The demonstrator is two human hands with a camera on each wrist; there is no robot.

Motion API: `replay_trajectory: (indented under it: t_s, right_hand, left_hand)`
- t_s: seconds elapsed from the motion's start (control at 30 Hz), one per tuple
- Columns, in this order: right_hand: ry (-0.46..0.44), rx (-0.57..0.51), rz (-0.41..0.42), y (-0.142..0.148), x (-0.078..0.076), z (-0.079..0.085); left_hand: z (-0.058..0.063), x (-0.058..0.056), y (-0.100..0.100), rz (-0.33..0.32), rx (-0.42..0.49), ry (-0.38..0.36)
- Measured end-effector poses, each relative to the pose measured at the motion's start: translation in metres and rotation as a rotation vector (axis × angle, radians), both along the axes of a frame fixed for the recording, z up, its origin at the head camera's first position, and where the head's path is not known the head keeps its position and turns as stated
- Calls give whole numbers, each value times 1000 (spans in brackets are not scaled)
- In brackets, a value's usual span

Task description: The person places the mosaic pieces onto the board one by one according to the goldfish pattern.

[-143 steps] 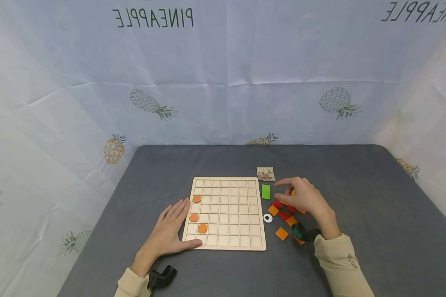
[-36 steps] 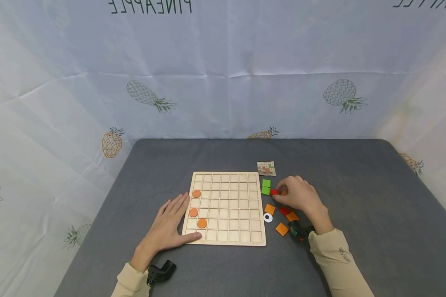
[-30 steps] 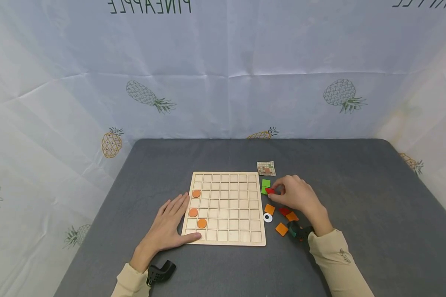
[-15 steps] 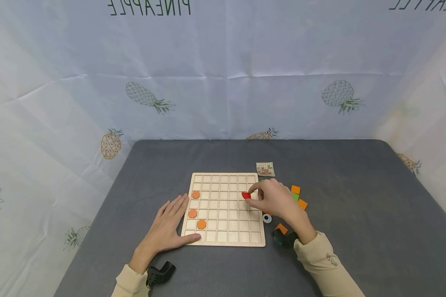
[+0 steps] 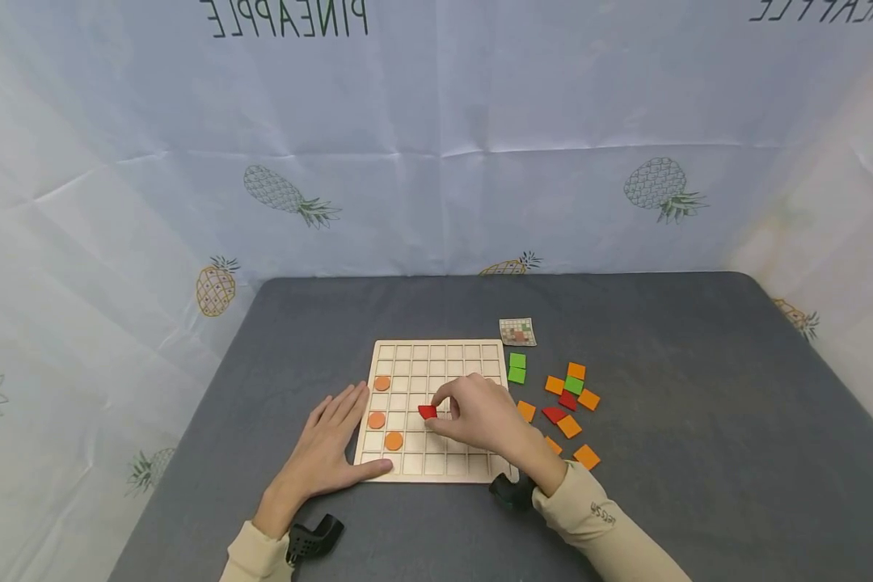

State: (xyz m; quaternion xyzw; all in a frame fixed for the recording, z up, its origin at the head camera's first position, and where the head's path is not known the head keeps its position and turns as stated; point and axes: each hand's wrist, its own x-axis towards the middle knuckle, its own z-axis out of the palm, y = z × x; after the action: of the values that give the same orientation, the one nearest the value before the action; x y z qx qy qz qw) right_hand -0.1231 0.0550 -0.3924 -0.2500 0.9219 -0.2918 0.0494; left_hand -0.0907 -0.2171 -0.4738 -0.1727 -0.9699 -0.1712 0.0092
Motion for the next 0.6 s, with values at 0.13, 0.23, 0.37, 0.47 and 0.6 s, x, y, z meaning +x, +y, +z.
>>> replay_trajectory:
  t_s: [0.13, 0.23, 0.37, 0.47, 0.6]
  right_hand:
    - [-18, 1, 12, -10, 3, -5]
    - [-25, 5, 24, -15, 5, -10]
    - [-39, 12, 27, -18, 8, -14]
    - [-33, 19, 22, -18, 10, -16]
    - [-23, 20, 27, -20, 13, -19]
  left_hand:
    - [0, 0, 0, 1, -6, 3]
    - [0, 0, 0, 0, -10, 5]
    - [0, 0, 0, -2, -9, 8]
    - [0, 0, 0, -3, -8, 9]
    - [0, 0, 0, -3, -6, 7]
